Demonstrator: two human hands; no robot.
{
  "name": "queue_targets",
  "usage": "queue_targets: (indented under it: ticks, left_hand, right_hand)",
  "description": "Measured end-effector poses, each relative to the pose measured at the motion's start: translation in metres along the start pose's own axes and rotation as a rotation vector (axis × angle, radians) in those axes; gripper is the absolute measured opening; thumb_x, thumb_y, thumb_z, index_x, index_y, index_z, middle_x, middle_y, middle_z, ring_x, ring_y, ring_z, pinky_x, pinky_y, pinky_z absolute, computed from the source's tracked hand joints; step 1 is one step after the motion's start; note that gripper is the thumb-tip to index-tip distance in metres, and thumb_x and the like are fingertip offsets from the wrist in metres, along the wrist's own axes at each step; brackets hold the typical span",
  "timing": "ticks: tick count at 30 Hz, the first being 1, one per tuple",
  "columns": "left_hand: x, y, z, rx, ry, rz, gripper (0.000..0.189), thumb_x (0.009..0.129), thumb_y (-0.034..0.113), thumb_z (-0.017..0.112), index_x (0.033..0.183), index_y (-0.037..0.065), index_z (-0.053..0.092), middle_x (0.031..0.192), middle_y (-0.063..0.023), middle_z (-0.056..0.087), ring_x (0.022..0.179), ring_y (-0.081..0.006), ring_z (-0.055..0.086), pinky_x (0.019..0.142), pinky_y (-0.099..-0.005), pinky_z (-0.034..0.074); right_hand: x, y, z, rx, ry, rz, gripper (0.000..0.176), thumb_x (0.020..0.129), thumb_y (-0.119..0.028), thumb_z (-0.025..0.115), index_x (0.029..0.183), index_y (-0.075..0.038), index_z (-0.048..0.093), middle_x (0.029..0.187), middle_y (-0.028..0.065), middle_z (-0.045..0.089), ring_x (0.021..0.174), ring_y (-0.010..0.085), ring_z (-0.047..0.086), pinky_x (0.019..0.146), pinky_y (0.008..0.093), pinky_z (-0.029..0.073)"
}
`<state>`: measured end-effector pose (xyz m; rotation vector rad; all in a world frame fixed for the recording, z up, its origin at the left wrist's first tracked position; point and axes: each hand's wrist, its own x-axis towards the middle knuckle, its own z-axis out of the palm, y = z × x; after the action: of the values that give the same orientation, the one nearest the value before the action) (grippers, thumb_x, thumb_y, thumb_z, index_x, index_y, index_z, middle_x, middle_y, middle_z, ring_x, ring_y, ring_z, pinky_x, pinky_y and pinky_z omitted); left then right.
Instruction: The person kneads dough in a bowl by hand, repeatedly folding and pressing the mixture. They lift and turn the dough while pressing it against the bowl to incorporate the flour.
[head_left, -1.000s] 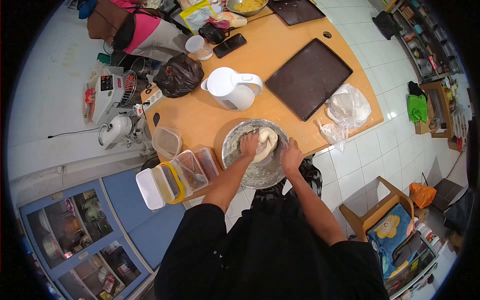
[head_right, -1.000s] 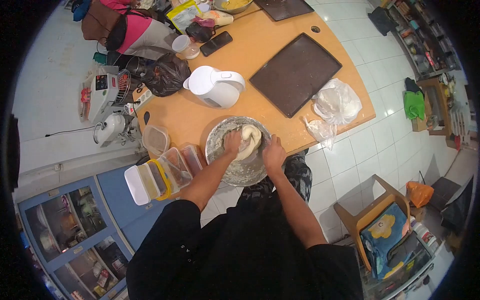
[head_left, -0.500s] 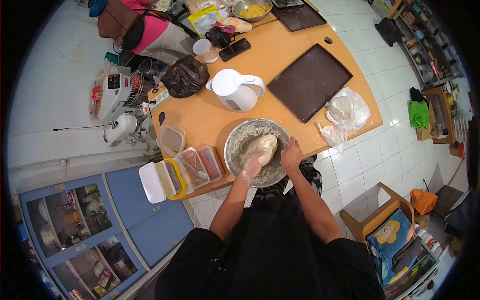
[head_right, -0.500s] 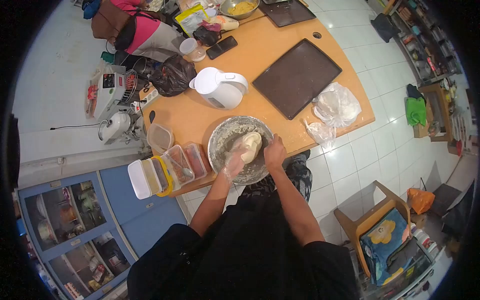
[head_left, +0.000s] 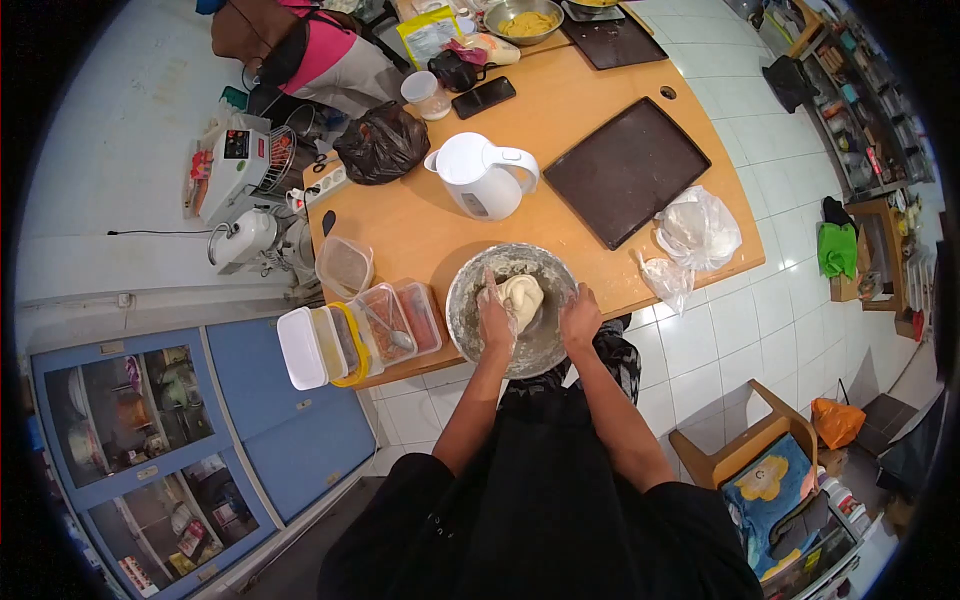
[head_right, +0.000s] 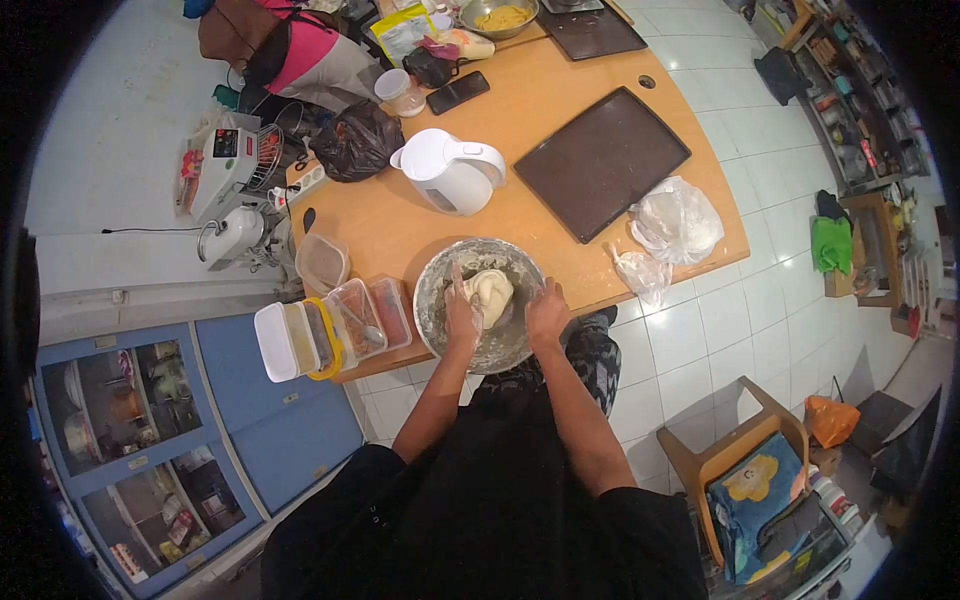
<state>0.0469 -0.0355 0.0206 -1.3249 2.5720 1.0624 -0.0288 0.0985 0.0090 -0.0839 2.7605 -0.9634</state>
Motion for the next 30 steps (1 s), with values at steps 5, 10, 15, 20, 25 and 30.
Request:
queue_targets:
  ticks: [5,10,15,20,25,30]
  left_hand:
    - [-0.016,0.013,-0.010,0.168,0.063,0.139,0.092,0.084,0.005,0.063,0.155,0.024,0.008,0.154,-0.0229,0.021,0.135,-0.0420,0.035,0.100,-0.0491,0.042]
    - [-0.021,0.011,-0.012,0.191,0.066,0.228,0.087,0.084,0.009,0.062,0.155,0.023,0.014,0.159,-0.0201,0.007,0.140,-0.0411,0.028,0.105,-0.0603,0.032]
    - [-0.025,-0.005,-0.019,0.166,0.048,0.613,0.070,0.085,0.006,0.055,0.150,0.020,0.032,0.157,-0.0205,0.017,0.142,-0.0432,0.022,0.111,-0.0628,0.018]
    - [-0.018,-0.018,-0.013,0.024,-0.108,1.002,0.064,0.083,0.013,0.056,0.145,0.020,0.042,0.153,-0.0161,0.031,0.141,-0.0437,0.025,0.114,-0.0621,0.011]
    - [0.003,-0.015,0.016,0.698,-0.093,0.833,0.060,0.088,0.052,0.053,0.141,0.024,0.047,0.154,-0.0070,0.031,0.140,-0.0434,0.026,0.109,-0.0682,0.017]
    - [0.025,-0.020,0.024,0.515,-0.180,0.793,0.056,0.086,0.053,0.056,0.137,0.031,0.050,0.149,-0.0099,0.037,0.134,-0.0455,0.033,0.102,-0.0684,0.029]
  right_hand:
    - [-0.001,0.010,0.006,0.016,0.048,-0.001,0.023,0.087,-0.013,0.061,0.105,0.000,0.056,0.095,0.0209,0.062,0.086,0.0428,0.062,0.071,0.0497,0.048]
    - [0.001,0.016,0.006,0.009,0.043,-0.019,0.022,0.088,-0.014,0.060,0.104,0.000,0.057,0.096,0.0207,0.062,0.086,0.0427,0.062,0.071,0.0499,0.049]
    - [0.001,0.015,0.004,-0.030,0.032,-0.010,0.019,0.088,-0.015,0.059,0.100,-0.001,0.057,0.092,0.0201,0.062,0.083,0.0421,0.063,0.068,0.0501,0.049]
    - [0.005,0.014,0.002,-0.016,-0.020,-0.050,0.015,0.088,-0.014,0.059,0.098,-0.003,0.057,0.089,0.0185,0.062,0.080,0.0420,0.063,0.067,0.0502,0.049]
    - [0.015,0.002,0.001,0.006,-0.010,-0.171,0.013,0.086,-0.013,0.060,0.095,-0.004,0.057,0.088,0.0185,0.061,0.078,0.0418,0.062,0.067,0.0495,0.049]
    - [0.017,0.003,0.001,0.034,-0.002,-0.187,0.011,0.085,-0.011,0.060,0.093,-0.003,0.058,0.090,0.0171,0.061,0.079,0.0402,0.063,0.066,0.0472,0.050]
